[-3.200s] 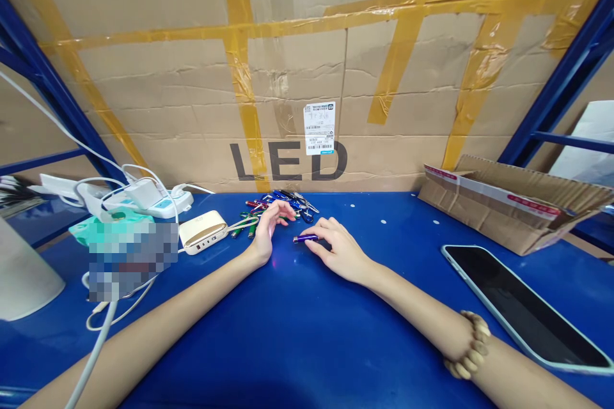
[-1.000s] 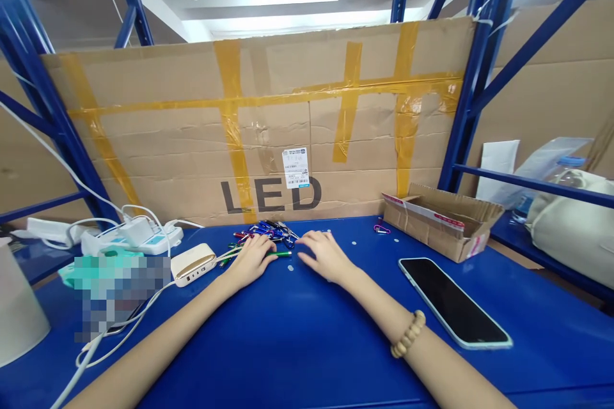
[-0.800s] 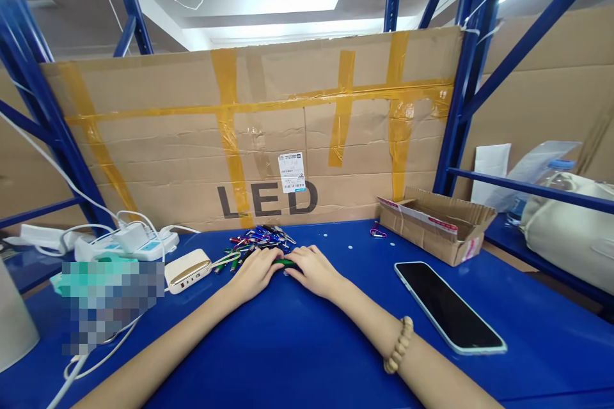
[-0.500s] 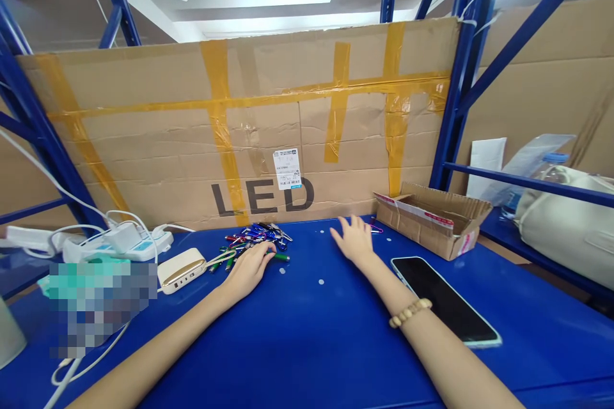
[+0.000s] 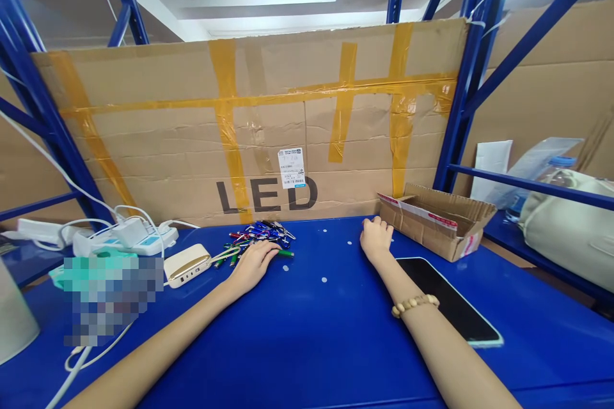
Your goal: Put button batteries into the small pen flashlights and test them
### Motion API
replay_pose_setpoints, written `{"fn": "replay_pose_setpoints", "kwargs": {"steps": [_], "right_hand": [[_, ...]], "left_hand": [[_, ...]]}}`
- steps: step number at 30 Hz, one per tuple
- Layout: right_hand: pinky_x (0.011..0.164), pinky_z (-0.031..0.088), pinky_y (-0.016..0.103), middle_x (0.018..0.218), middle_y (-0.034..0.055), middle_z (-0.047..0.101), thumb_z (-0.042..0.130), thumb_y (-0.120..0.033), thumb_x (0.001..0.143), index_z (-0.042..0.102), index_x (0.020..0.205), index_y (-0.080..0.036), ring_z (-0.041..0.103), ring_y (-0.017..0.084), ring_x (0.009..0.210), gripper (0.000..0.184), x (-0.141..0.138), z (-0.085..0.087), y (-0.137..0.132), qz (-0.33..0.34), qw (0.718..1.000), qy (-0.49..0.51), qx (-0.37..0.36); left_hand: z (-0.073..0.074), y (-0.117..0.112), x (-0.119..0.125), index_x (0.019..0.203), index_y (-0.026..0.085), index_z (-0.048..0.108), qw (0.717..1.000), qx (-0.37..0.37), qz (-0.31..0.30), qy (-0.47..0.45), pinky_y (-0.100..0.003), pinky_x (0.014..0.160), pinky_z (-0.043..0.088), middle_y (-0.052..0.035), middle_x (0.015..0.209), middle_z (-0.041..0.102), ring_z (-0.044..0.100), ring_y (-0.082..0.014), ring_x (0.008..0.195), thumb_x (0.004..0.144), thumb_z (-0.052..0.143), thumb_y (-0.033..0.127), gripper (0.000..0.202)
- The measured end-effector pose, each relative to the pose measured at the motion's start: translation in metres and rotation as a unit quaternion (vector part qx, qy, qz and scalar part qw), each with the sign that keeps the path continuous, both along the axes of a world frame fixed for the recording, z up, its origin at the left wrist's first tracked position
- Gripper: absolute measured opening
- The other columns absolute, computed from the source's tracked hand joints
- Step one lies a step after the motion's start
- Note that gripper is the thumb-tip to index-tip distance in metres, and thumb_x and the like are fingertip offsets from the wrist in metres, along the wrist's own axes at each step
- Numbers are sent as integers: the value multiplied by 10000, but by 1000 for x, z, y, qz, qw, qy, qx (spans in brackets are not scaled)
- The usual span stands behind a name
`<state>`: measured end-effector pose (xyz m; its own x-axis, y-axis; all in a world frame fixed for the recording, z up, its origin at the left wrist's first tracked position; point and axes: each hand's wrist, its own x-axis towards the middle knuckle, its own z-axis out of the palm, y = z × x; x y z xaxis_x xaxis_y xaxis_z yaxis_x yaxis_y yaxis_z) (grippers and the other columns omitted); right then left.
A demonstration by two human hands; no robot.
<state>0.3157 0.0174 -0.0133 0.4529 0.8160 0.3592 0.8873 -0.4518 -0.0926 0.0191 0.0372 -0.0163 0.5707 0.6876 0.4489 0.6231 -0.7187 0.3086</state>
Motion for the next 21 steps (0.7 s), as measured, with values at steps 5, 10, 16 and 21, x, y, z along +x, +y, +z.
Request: {"fn": "replay_pose_setpoints", "kwargs": {"steps": [5, 10, 16, 21], "right_hand": [[801, 315, 330, 1047, 115, 603, 393, -58, 775, 614, 1043, -159, 536, 224, 988, 362, -2, 4, -2, 18, 999, 30, -25], [816, 314, 343, 1015, 98, 614, 409, -12, 741, 665, 938, -177, 536, 220, 987, 363, 2, 3, -2, 21, 999, 29, -17], [821, 364, 396, 1031, 107, 601, 498, -228, 797, 653, 945, -172, 525, 258, 996, 222, -11, 3, 0, 117, 985, 56, 117], [874, 413, 348, 997, 70, 602, 479, -392, 815, 636, 966, -201, 557, 192, 951, 289, -82, 9, -12, 415, 869, 192, 190]], "left_hand": [[2, -2, 0, 872, 199, 576, 1000, 2, 22, 2, -356, 827, 379, -42, 895, 622, 539, -199, 895, 900, 262, 321, 338], [4, -3, 0, 820, 201, 597, 1000, -13, 13, -8, -333, 797, 376, -40, 878, 637, 544, -197, 855, 878, 325, 353, 317], [4, 4, -4, 794, 196, 579, 982, -104, 23, -157, -282, 690, 378, -7, 674, 607, 533, -166, 705, 844, 366, 392, 294], [4, 4, 2, 907, 175, 462, 911, -218, -30, -348, -265, 640, 399, 10, 588, 584, 521, -137, 588, 834, 354, 454, 308]]}}
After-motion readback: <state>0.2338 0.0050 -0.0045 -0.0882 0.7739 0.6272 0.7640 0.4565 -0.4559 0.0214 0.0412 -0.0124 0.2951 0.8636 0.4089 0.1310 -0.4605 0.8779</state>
